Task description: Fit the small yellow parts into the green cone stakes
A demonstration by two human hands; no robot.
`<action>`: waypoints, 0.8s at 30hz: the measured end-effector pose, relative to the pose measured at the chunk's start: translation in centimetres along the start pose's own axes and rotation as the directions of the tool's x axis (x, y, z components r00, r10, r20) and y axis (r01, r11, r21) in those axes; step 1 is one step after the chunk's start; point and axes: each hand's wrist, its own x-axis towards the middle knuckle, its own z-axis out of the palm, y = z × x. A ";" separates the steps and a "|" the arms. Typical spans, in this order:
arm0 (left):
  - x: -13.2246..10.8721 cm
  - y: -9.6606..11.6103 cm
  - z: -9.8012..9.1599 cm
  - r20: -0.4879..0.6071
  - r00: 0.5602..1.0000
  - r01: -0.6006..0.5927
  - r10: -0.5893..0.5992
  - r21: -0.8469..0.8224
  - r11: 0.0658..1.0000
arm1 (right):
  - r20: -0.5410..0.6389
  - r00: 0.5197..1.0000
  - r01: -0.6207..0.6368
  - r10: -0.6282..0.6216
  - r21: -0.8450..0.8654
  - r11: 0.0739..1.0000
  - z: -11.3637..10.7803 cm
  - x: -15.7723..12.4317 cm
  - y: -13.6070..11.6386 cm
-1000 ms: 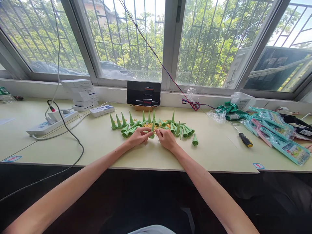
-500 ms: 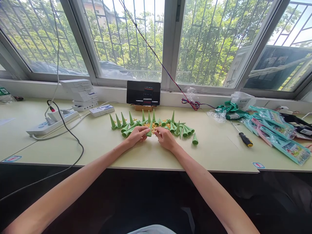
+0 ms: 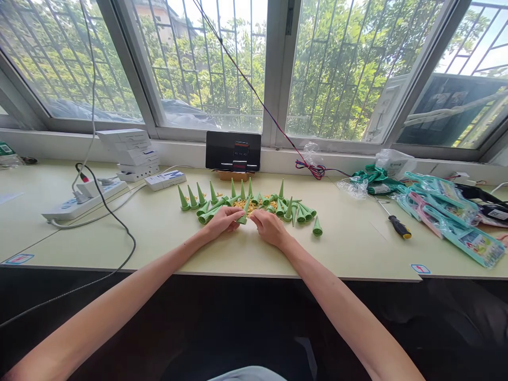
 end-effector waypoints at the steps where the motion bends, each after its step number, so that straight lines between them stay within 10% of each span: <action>1: 0.0 0.0 0.0 0.005 1.000 -0.014 0.014 0.012 1.000 | 0.000 1.000 -0.008 0.008 0.013 1.000 0.0 0.0 0.1; 13: 0.1 -0.5 0.1 0.010 0.997 -0.072 0.071 0.021 0.997 | 0.013 0.984 -0.177 0.178 0.221 0.959 0.0 0.2 -0.1; 24: 0.4 -0.6 0.3 -0.015 0.986 -0.165 0.167 0.089 0.982 | 0.203 0.925 -0.378 0.321 0.562 0.736 0.4 0.5 0.6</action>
